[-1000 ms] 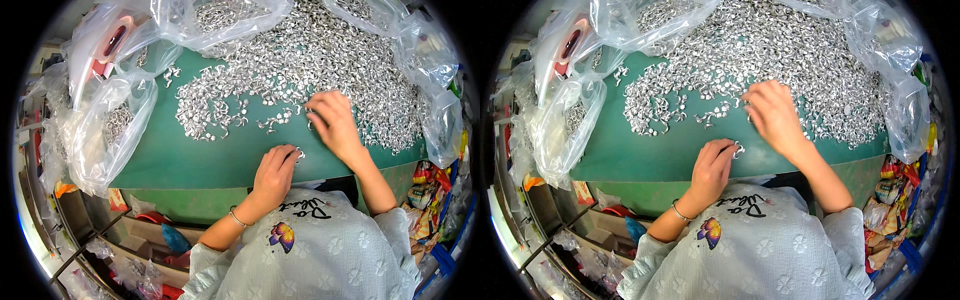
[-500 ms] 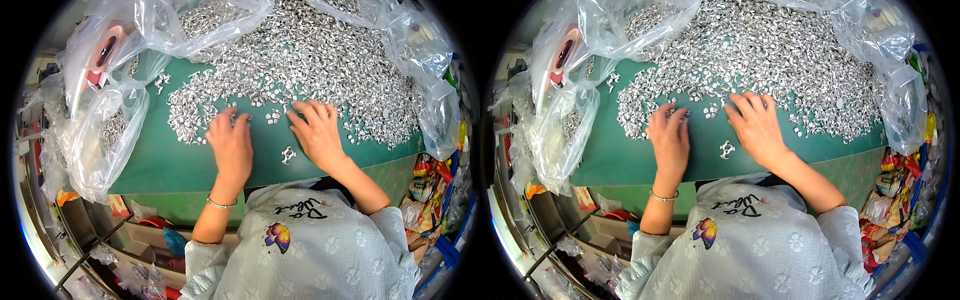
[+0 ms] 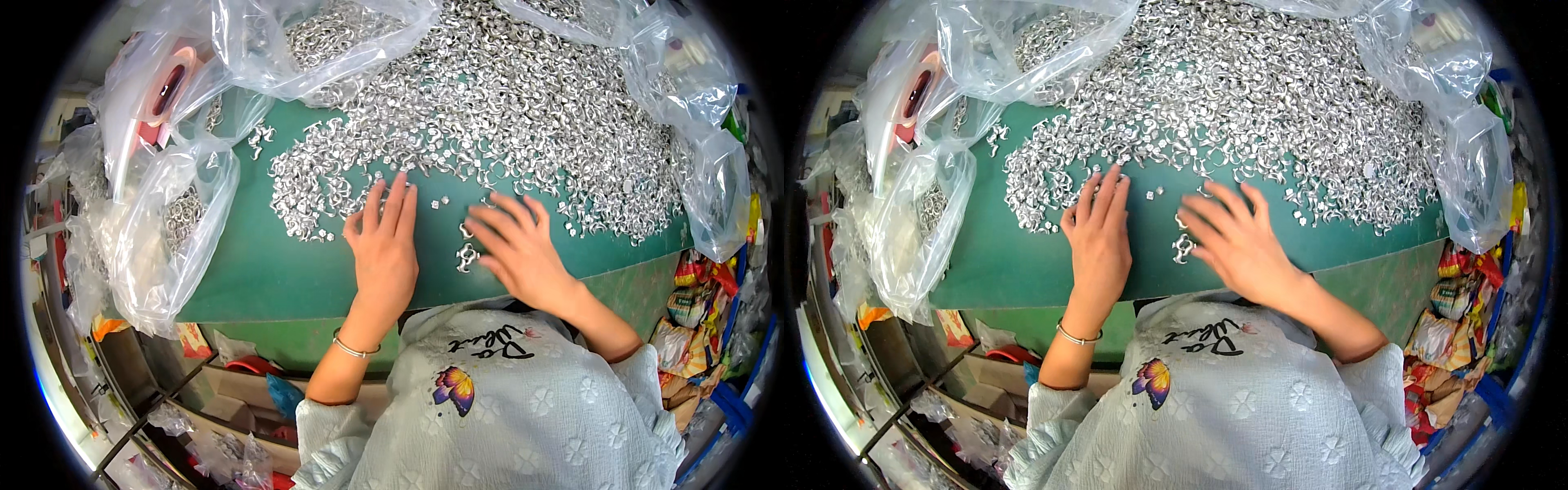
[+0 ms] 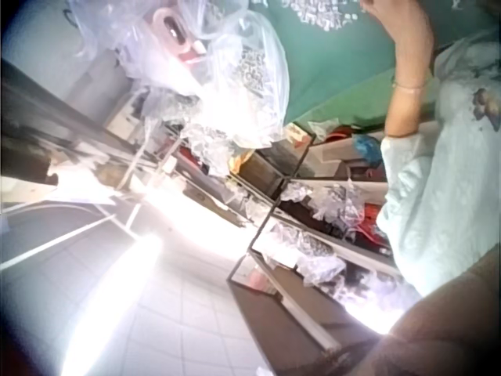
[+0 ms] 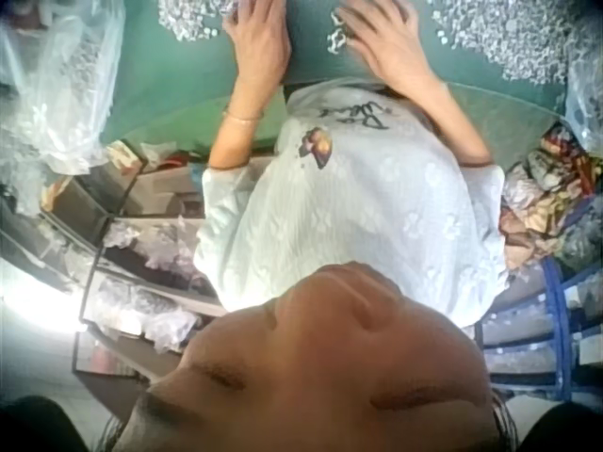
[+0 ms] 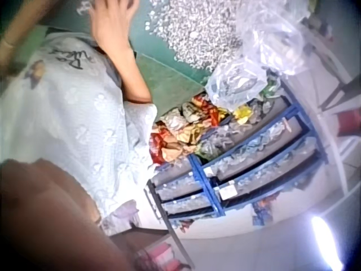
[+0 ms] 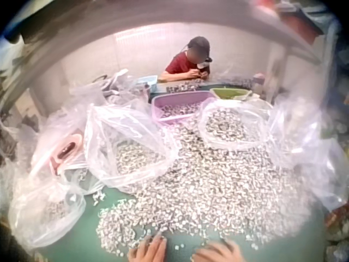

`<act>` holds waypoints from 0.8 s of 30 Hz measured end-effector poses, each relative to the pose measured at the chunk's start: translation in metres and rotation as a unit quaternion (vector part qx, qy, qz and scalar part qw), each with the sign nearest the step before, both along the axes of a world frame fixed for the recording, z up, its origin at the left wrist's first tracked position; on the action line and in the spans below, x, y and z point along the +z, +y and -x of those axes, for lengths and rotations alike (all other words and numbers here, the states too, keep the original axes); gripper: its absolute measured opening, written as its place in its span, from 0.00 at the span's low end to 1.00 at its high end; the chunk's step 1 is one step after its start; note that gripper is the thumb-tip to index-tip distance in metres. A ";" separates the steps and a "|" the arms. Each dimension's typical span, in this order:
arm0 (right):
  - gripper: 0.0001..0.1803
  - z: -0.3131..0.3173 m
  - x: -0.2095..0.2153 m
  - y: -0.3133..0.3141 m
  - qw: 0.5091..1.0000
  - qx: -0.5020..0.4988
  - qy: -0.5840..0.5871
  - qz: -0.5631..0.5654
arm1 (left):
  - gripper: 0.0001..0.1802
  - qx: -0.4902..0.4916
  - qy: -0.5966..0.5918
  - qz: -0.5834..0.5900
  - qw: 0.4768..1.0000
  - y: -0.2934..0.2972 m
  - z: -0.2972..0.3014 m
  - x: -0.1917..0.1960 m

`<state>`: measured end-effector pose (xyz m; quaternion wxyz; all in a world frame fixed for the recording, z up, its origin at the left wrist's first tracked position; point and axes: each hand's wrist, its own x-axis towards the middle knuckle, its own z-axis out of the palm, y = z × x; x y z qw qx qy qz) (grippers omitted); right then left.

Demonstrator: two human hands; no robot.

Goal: The person sorts small, silver-colored metal components on a green table by hand, picking individual pieces from a large central pile and arranging them into smaller groups.

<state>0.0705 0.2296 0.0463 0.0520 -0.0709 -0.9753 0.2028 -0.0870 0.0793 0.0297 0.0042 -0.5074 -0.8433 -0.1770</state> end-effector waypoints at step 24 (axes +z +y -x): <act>0.20 -0.025 -0.010 0.038 0.987 -0.141 0.056 -0.049 | 0.30 -0.120 0.009 0.011 0.993 0.016 0.006 0.015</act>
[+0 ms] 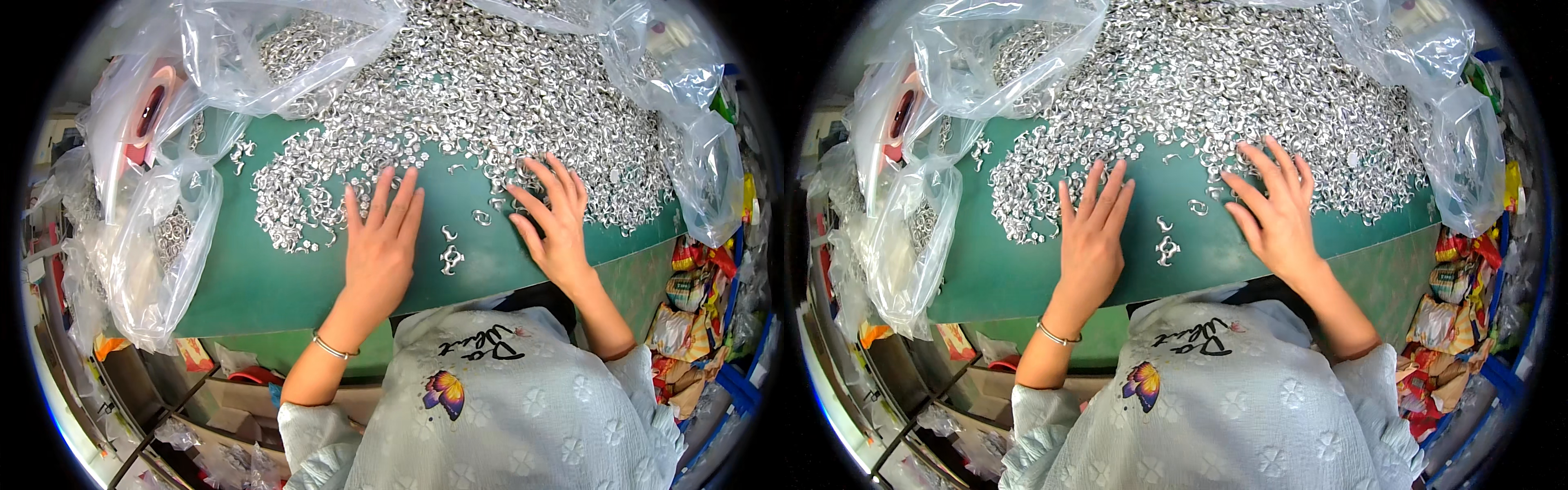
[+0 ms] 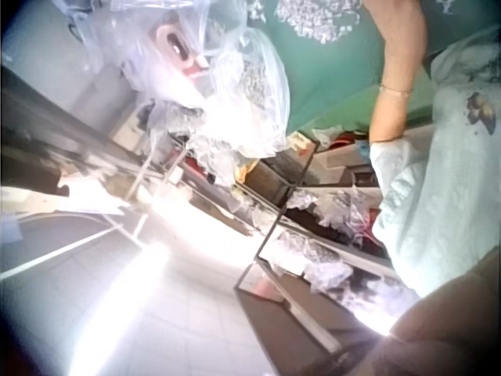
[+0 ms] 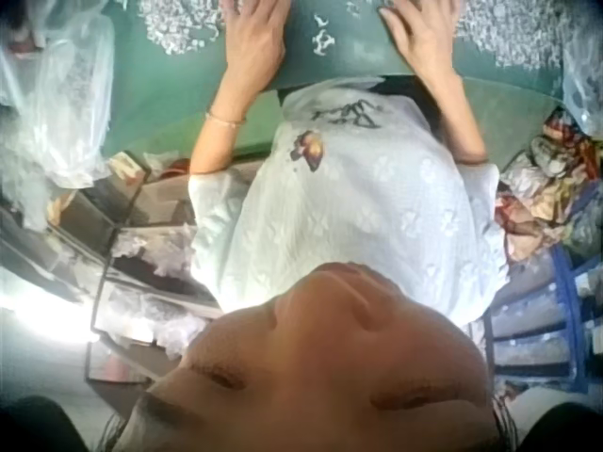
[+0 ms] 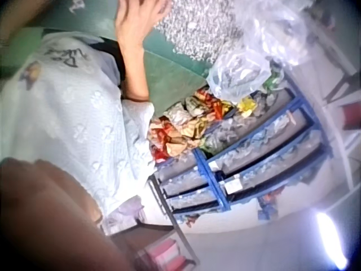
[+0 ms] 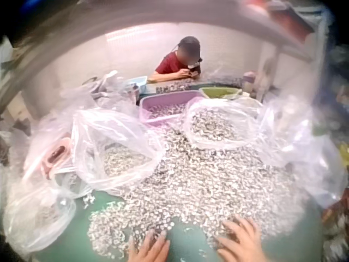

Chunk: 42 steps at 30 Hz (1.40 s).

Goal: The person sorts small, silver-colored metal components on a green table by hand, picking individual pieces from a large central pile and arranging them into smaller groups.

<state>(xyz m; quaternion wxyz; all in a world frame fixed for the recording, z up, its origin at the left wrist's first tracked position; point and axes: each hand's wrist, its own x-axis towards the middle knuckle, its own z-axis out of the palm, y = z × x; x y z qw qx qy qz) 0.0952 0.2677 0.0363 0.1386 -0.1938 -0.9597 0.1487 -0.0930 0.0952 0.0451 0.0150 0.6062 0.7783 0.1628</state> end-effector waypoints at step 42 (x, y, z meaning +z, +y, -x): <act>0.25 0.112 -0.013 0.029 0.994 0.073 0.067 -0.042 | 0.22 -0.031 -0.164 -0.087 0.982 0.012 -0.023 -0.003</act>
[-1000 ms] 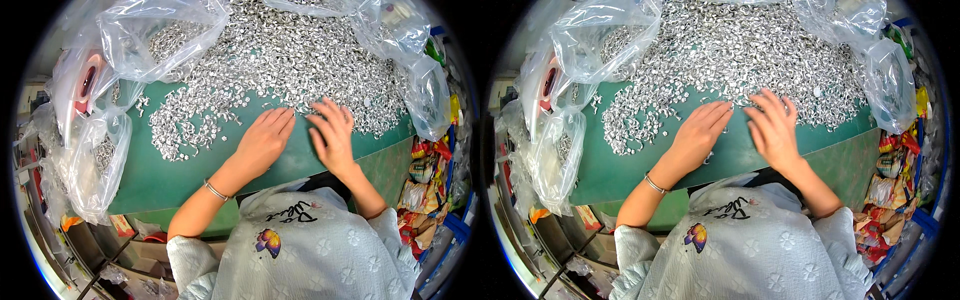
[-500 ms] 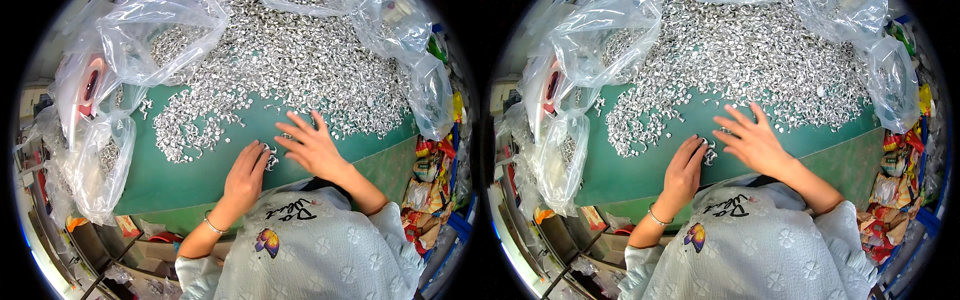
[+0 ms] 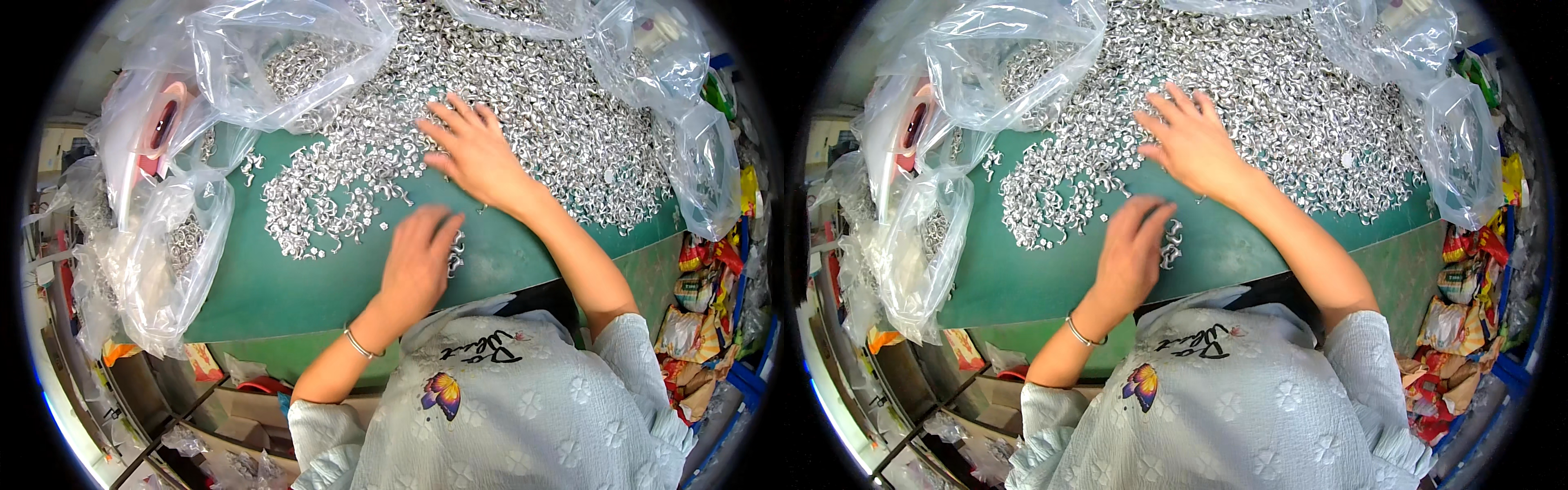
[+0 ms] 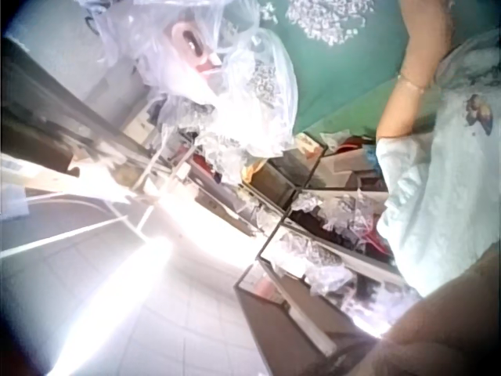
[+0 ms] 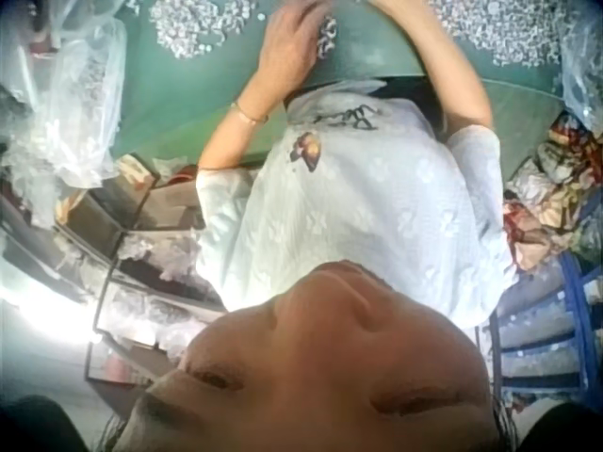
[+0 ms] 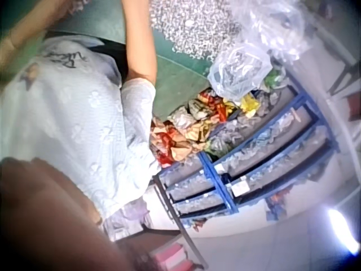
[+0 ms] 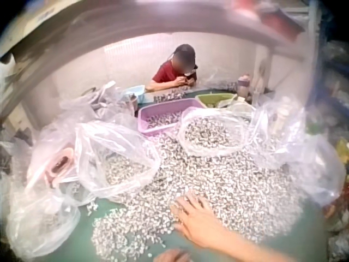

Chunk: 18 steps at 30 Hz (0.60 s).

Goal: The person sorts small, silver-colored metal components on a green table by hand, picking individual pieces from a large central pile and arranging them into smaller groups.

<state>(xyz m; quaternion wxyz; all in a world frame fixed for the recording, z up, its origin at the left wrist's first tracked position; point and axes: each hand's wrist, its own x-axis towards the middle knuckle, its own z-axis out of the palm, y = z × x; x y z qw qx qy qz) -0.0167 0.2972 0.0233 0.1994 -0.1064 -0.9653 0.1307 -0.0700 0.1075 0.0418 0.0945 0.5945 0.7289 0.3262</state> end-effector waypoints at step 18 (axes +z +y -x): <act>0.16 -0.032 0.008 -0.017 0.999 -0.048 0.006 0.014 | 0.22 0.020 0.197 0.050 0.979 0.032 0.044 -0.013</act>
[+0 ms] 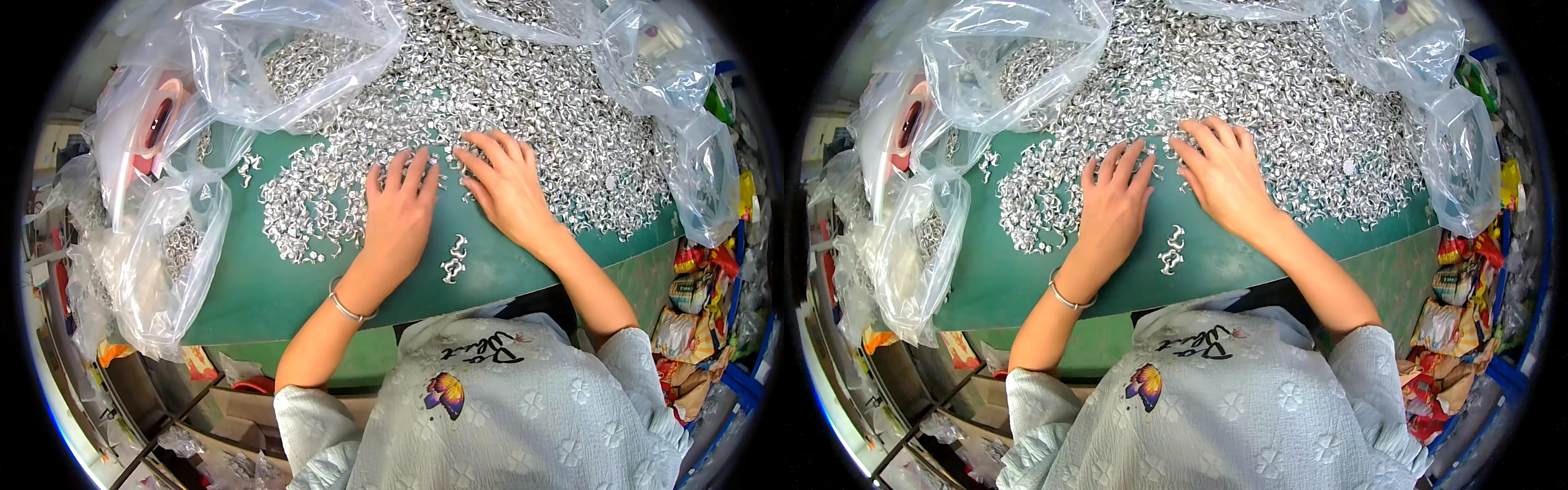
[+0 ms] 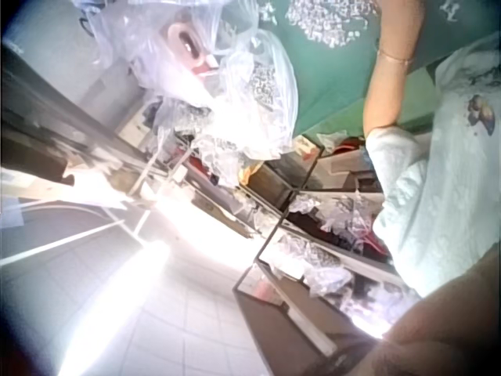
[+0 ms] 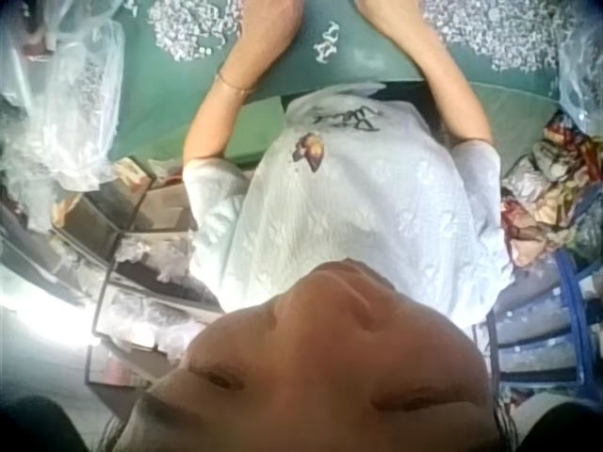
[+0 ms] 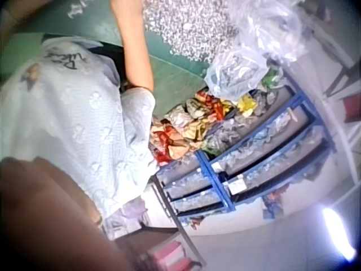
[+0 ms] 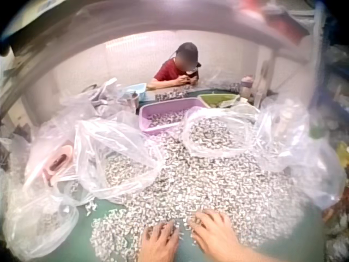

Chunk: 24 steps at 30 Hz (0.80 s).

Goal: The person sorts small, silver-colored metal components on a green table by hand, picking individual pieces from a large central pile and arranging them into smaller groups.

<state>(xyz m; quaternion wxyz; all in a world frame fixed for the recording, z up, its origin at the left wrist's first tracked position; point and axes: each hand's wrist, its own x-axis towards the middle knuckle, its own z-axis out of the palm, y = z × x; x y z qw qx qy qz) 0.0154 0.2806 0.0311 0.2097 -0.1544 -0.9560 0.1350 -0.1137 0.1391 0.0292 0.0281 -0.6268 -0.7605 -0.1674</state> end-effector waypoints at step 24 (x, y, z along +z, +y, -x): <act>0.09 -0.047 0.006 -0.019 0.998 0.001 -0.020 0.052 | 0.18 0.000 -0.235 -0.004 0.972 -0.035 -0.055 0.014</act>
